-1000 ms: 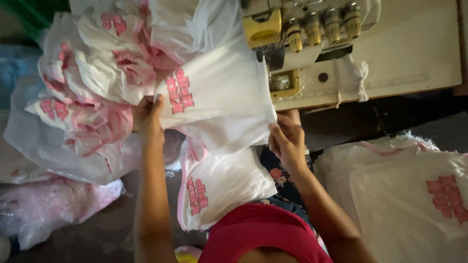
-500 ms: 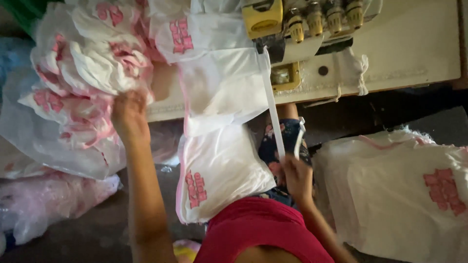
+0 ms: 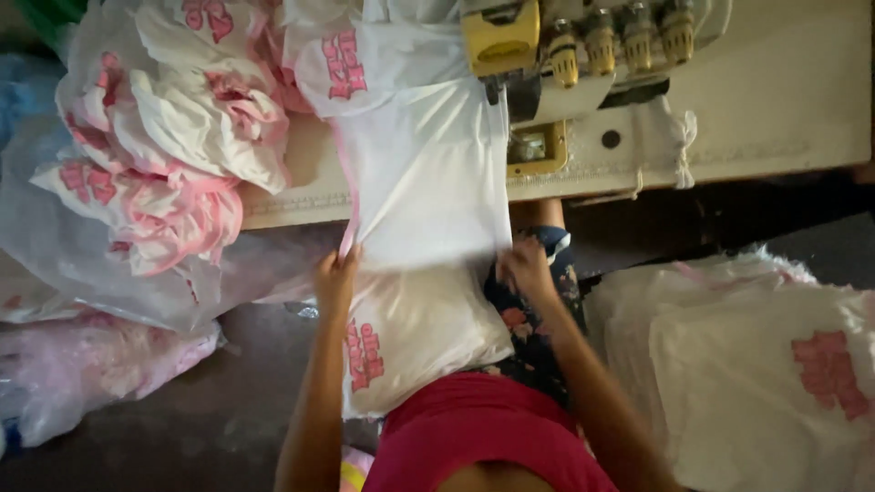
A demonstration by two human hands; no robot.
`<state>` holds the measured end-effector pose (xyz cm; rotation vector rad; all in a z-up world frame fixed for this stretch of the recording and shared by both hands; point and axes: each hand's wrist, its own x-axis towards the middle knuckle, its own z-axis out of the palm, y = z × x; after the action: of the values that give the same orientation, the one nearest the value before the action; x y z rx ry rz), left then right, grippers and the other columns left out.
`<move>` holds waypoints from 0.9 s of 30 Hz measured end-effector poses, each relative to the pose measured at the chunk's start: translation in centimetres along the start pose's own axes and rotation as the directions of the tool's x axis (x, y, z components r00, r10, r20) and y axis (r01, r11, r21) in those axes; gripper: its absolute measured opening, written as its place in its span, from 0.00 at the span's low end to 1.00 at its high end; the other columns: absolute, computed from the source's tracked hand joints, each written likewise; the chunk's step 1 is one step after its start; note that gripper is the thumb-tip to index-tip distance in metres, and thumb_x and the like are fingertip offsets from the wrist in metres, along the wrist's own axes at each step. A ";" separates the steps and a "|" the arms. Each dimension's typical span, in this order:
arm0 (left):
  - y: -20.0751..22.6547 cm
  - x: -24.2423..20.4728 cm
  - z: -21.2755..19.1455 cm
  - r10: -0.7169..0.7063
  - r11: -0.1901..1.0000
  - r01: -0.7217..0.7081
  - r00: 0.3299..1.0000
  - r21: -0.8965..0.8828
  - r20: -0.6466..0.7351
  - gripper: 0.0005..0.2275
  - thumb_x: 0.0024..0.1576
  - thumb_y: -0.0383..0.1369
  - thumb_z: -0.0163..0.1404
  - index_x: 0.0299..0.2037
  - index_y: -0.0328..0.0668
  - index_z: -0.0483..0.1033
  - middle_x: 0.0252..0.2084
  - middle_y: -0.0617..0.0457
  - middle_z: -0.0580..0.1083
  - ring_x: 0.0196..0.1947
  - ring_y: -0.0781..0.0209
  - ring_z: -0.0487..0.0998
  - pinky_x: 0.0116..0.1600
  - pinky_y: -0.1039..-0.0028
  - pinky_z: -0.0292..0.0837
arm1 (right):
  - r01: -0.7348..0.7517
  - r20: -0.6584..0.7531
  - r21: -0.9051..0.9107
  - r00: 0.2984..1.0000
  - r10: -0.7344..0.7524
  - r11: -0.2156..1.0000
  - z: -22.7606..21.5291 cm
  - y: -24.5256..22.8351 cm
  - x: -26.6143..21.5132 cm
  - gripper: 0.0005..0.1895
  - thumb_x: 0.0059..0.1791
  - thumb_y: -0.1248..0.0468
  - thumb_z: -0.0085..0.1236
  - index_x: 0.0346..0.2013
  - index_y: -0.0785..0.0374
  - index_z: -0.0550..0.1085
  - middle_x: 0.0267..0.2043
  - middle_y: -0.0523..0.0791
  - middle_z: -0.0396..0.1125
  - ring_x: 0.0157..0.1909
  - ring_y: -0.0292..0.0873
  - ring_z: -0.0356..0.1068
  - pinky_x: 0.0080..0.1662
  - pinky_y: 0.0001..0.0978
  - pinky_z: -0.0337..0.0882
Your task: Sewing pieces of patterned fabric together using an industrial overlock machine at a fast pace.
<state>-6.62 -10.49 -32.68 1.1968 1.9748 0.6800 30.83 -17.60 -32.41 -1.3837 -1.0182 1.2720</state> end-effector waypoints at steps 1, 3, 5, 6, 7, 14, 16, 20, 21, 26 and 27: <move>-0.1 -0.4 -0.6 -0.004 1.000 0.004 1.000 -0.005 -0.001 0.19 0.56 0.50 0.62 0.26 0.44 0.75 0.24 0.54 0.70 0.30 0.63 0.72 0.42 0.72 0.68 | 0.000 0.004 -0.005 1.000 0.000 1.000 0.4 -2.8 -1.9 0.16 0.53 0.72 0.49 0.20 0.65 0.73 0.10 0.48 0.67 0.06 0.42 0.63 0.14 0.31 0.60; -0.6 -1.8 -2.4 0.091 0.996 -0.091 0.995 -0.006 -0.043 0.16 0.59 0.48 0.61 0.23 0.54 0.76 0.17 0.61 0.67 0.22 0.72 0.66 0.32 0.81 0.63 | -0.110 -0.068 0.134 0.991 0.120 0.985 1.4 -8.2 -6.1 0.14 0.53 0.70 0.51 0.24 0.68 0.76 0.05 0.47 0.63 0.04 0.36 0.57 0.13 0.26 0.57; 2.1 -2.2 -3.3 0.083 0.994 -0.087 0.994 -0.072 -0.066 0.17 0.59 0.48 0.61 0.23 0.51 0.74 0.18 0.60 0.66 0.23 0.70 0.65 0.31 0.79 0.62 | -0.103 -0.104 0.220 0.986 0.129 0.970 1.3 -7.0 -6.6 0.11 0.54 0.69 0.51 0.30 0.72 0.76 0.08 0.50 0.64 0.04 0.37 0.56 0.12 0.26 0.59; 3.5 -2.4 -3.8 0.082 0.985 -0.094 0.993 -0.141 -0.088 0.19 0.59 0.48 0.62 0.23 0.49 0.73 0.18 0.59 0.65 0.23 0.69 0.65 0.31 0.78 0.61 | -0.084 -0.147 0.303 0.980 0.133 0.949 1.3 -6.4 -7.0 0.11 0.55 0.68 0.51 0.36 0.76 0.76 0.10 0.53 0.65 0.05 0.38 0.55 0.12 0.27 0.60; 5.0 -2.1 -4.0 0.086 0.984 -0.099 0.992 -0.146 -0.088 0.19 0.59 0.48 0.62 0.23 0.49 0.73 0.18 0.59 0.65 0.23 0.69 0.65 0.31 0.78 0.61 | -0.078 -0.150 0.300 0.980 0.128 0.951 1.2 -7.8 -6.4 0.11 0.55 0.68 0.51 0.36 0.76 0.76 0.10 0.53 0.65 0.05 0.38 0.55 0.12 0.27 0.60; 8.8 3.1 -4.2 0.124 0.893 -0.136 0.991 -0.429 -0.056 0.15 0.59 0.47 0.62 0.29 0.48 0.75 0.24 0.61 0.71 0.26 0.71 0.70 0.32 0.81 0.65 | 0.045 -0.222 0.235 0.975 0.008 0.971 1.6 -13.0 -2.1 0.12 0.57 0.67 0.49 0.44 0.77 0.75 0.14 0.51 0.65 0.07 0.38 0.56 0.15 0.25 0.57; 10.0 4.8 -4.3 0.159 0.864 -0.171 0.985 -0.474 -0.064 0.15 0.58 0.47 0.62 0.29 0.49 0.75 0.25 0.62 0.72 0.26 0.73 0.71 0.33 0.82 0.66 | 0.103 -0.244 0.228 0.969 -0.045 0.968 2.1 -15.1 -0.5 0.11 0.57 0.69 0.50 0.44 0.78 0.75 0.13 0.51 0.64 0.07 0.37 0.56 0.15 0.25 0.57; 10.5 10.1 -3.9 0.194 0.874 -0.226 0.974 -0.431 -0.116 0.14 0.60 0.45 0.61 0.30 0.50 0.73 0.25 0.60 0.70 0.24 0.70 0.69 0.27 0.82 0.62 | 0.167 -0.297 0.214 0.950 -0.099 0.962 2.5 -16.9 3.1 0.11 0.57 0.68 0.50 0.44 0.78 0.73 0.16 0.50 0.66 0.09 0.37 0.57 0.16 0.25 0.57; 9.6 12.3 -3.5 0.212 0.873 -0.244 0.970 -0.423 -0.121 0.15 0.61 0.45 0.61 0.30 0.53 0.70 0.25 0.59 0.71 0.23 0.71 0.68 0.24 0.82 0.60 | 0.193 -0.296 0.211 0.947 -0.126 0.958 2.5 -16.8 4.3 0.10 0.57 0.68 0.50 0.43 0.77 0.73 0.17 0.51 0.67 0.09 0.38 0.57 0.16 0.25 0.57; 15.2 14.7 -3.0 0.298 0.778 -0.343 0.939 -0.526 -0.172 0.25 0.65 0.39 0.64 0.65 0.34 0.67 0.63 0.36 0.70 0.64 0.54 0.69 0.66 0.61 0.69 | 0.250 -0.319 0.229 0.932 -0.170 0.941 3.1 -18.3 7.3 0.11 0.59 0.66 0.50 0.45 0.74 0.75 0.19 0.49 0.68 0.12 0.36 0.61 0.17 0.23 0.58; 15.6 15.7 -2.6 0.294 0.732 -0.338 0.940 -0.591 -0.173 0.31 0.65 0.36 0.66 0.72 0.37 0.59 0.70 0.36 0.65 0.70 0.51 0.67 0.71 0.59 0.66 | 0.248 -0.327 0.244 0.931 -0.161 0.937 3.3 -18.7 7.2 0.12 0.59 0.65 0.50 0.45 0.74 0.75 0.19 0.49 0.68 0.12 0.37 0.61 0.17 0.24 0.58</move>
<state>-5.38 10.15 -24.38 1.0971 1.4076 1.4329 28.90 -6.74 -15.35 -1.1710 -0.7179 0.9689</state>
